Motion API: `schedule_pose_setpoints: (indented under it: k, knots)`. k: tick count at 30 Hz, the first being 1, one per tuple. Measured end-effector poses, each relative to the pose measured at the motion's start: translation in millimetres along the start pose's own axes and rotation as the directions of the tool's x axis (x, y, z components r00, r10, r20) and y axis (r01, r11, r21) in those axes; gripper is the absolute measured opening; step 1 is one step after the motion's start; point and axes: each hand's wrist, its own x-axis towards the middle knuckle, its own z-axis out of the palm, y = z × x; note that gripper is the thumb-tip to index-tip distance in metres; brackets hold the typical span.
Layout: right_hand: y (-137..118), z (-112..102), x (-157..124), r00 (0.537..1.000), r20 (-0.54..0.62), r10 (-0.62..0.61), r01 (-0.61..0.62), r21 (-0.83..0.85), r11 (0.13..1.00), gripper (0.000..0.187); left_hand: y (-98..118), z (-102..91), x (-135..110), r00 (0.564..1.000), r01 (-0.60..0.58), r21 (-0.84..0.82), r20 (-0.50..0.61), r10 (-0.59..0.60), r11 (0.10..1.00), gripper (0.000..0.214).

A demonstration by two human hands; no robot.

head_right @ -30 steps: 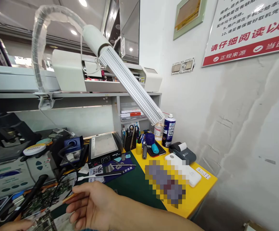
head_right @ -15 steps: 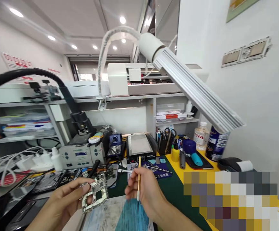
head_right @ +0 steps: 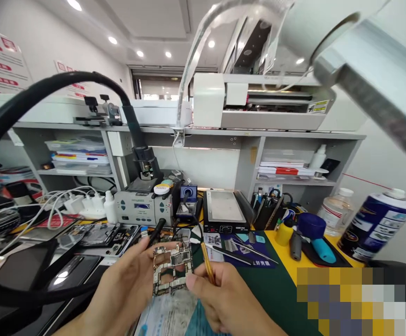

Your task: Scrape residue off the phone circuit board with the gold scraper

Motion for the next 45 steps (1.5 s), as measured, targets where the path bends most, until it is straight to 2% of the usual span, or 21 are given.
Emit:
schedule_pose_setpoints:
  k: [3, 5, 11, 14, 16, 17, 19, 21, 24, 26, 29, 33, 36, 39, 42, 45]
  knots:
    - [11, 3, 2, 0.998, 0.032, 0.050, -0.049, -0.050, 0.998, 0.058, -6, 2.4, -1, 0.984, 0.158, -0.176, -0.058, -0.171, 0.972, 0.052]
    - [19, 7, 3, 0.996, 0.041, 0.074, -0.070, -0.095, 0.993, 0.056, -10, 2.8, -1, 0.964, 0.213, -0.220, -0.109, -0.241, 0.952, 0.055]
    - [25, 8, 3, 0.997, 0.017, -0.070, 0.071, -0.318, 0.946, 0.056, -14, -7.0, 1, 0.955, 0.230, -0.275, -0.120, -0.270, 0.934, 0.052]
    - [23, -7, -1, 0.988, -0.114, -0.103, 0.068, -0.280, 0.957, 0.053, -13, -13.9, 2, 0.966, 0.203, -0.302, -0.092, -0.240, 0.931, 0.051]
    - [22, -16, -5, 0.941, -0.226, -0.251, 0.207, -0.202, 0.957, 0.049, -12, -17.2, 2, 0.972, 0.190, -0.321, -0.069, -0.223, 0.928, 0.051]
    - [22, -20, -6, 0.897, -0.264, -0.355, 0.308, -0.202, 0.930, 0.047, -12, -18.2, 1, 0.972, 0.191, -0.322, -0.067, -0.224, 0.927, 0.051]
    - [21, -22, -8, 0.791, -0.276, -0.545, 0.467, -0.304, 0.831, 0.045, -12, -19.5, 1, 0.969, 0.204, -0.304, -0.073, -0.236, 0.931, 0.053]
    - [20, -17, -8, 0.709, -0.238, -0.664, 0.516, -0.468, 0.718, 0.045, -12, -19.8, 0, 0.965, 0.218, -0.287, -0.079, -0.250, 0.933, 0.055]
    - [18, -5, -5, 0.611, -0.132, -0.780, 0.518, -0.679, 0.520, 0.040, -10, -20.0, 0, 0.965, 0.213, -0.271, -0.095, -0.246, 0.939, 0.053]
    - [15, 3, -2, 0.558, 0.000, -0.830, 0.541, -0.758, 0.364, 0.033, -9, -20.2, 0, 0.961, 0.209, -0.263, -0.123, -0.247, 0.942, 0.050]
    - [12, 7, 0, 0.516, 0.133, -0.846, 0.577, -0.784, 0.229, 0.025, -7, -21.1, -1, 0.953, 0.219, -0.254, -0.151, -0.263, 0.942, 0.050]
    - [15, 3, 1, 0.511, 0.197, -0.836, 0.580, -0.797, 0.167, 0.021, -6, -22.6, -1, 0.956, 0.224, -0.262, -0.130, -0.265, 0.939, 0.048]
    - [19, -4, 3, 0.553, 0.182, -0.813, 0.551, -0.812, 0.193, 0.028, -6, -22.7, -1, 0.955, 0.227, -0.263, -0.126, -0.267, 0.938, 0.047]
    - [20, -7, 4, 0.636, 0.127, -0.761, 0.500, -0.819, 0.281, 0.040, -6, -21.8, 0, 0.954, 0.232, -0.251, -0.130, -0.270, 0.940, 0.047]
    - [17, -4, 1, 0.712, 0.009, -0.702, 0.435, -0.791, 0.430, 0.041, -6, -20.9, 0, 0.955, 0.234, -0.244, -0.122, -0.269, 0.941, 0.047]
    - [17, 6, -6, 0.764, -0.124, -0.633, 0.367, -0.724, 0.584, 0.044, -8, -20.5, 0, 0.958, 0.231, -0.233, -0.115, -0.262, 0.945, 0.048]
